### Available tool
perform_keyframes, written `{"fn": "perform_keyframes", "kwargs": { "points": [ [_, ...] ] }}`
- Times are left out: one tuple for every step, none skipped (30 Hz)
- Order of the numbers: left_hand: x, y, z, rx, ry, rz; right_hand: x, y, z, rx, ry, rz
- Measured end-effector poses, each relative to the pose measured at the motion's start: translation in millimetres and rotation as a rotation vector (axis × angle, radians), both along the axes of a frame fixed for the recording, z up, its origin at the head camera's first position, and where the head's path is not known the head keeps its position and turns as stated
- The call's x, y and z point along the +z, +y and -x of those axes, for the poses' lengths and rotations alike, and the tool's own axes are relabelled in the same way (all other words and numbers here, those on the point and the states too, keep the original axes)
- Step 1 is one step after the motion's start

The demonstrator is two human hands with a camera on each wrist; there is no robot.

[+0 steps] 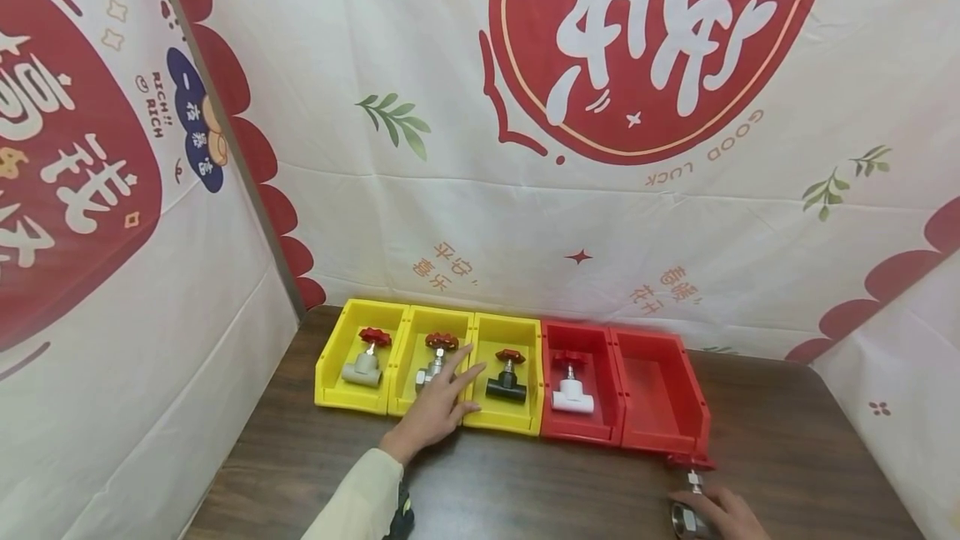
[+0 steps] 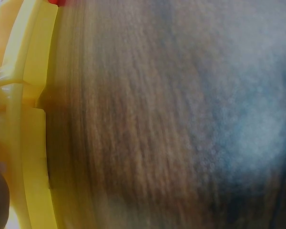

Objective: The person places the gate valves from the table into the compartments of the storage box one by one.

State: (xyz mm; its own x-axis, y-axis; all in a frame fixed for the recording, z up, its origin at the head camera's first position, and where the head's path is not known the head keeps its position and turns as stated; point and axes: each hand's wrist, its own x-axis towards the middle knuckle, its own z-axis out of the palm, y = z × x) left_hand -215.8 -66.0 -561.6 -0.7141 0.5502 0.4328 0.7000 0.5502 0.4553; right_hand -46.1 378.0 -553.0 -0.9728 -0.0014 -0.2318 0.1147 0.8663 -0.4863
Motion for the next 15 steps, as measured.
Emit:
{"fn": "perform_keyframes", "kwargs": {
  "points": [
    [0.2, -0.1, -0.2, 0.001, 0.001, 0.002, 0.2, 0.0, 0.1, 0.008, 0.001, 0.004],
    [0.1, -0.2, -0.3, 0.001, -0.001, 0.003, 0.3, 0.3, 0.2, 0.023, 0.006, 0.009],
    [-0.1, -0.3, -0.3, 0.002, 0.002, 0.006, 0.4, 0.6, 0.2, 0.031, 0.008, 0.014],
    [-0.3, -0.4, -0.3, 0.002, 0.003, 0.004, 0.3, 1.2, 0.5, 0.046, 0.012, 0.020],
    [-0.4, -0.5, -0.3, 0.001, 0.003, 0.003, 0.4, 1.9, 0.8, 0.066, 0.018, 0.021],
    [-0.5, -0.5, -0.3, 0.002, 0.001, 0.002, 0.4, 2.6, 1.2, 0.081, 0.018, 0.024],
    [-0.7, -0.7, -0.3, 0.003, 0.001, 0.005, 0.3, 3.3, 1.4, 0.092, 0.015, 0.032],
    [-1.0, -0.7, -0.3, 0.004, -0.001, 0.004, 0.1, 4.0, 1.6, 0.101, 0.012, 0.039],
    [-1.1, -0.7, -0.3, 0.005, -0.003, 0.005, 0.0, 4.6, 2.2, 0.106, 0.007, 0.042],
    [-1.0, -0.9, -0.4, 0.006, -0.005, 0.005, -0.1, 5.5, 2.9, 0.121, 0.003, 0.046],
    [-1.0, -0.9, -0.4, 0.007, -0.008, 0.006, -0.2, 6.2, 3.5, 0.127, -0.006, 0.055],
    [-1.2, -0.9, -0.4, 0.009, -0.011, 0.008, -0.6, 7.2, 4.0, 0.133, -0.014, 0.070],
    [-1.1, -0.9, -0.5, 0.011, -0.016, 0.007, -0.9, 8.3, 4.7, 0.150, -0.015, 0.075],
    [-0.8, -0.9, -0.7, 0.011, -0.022, 0.004, -1.1, 9.5, 5.4, 0.161, -0.021, 0.086],
    [-0.6, -1.0, -0.8, 0.012, -0.028, 0.004, -1.4, 10.7, 6.2, 0.170, -0.031, 0.097]
  ]
}}
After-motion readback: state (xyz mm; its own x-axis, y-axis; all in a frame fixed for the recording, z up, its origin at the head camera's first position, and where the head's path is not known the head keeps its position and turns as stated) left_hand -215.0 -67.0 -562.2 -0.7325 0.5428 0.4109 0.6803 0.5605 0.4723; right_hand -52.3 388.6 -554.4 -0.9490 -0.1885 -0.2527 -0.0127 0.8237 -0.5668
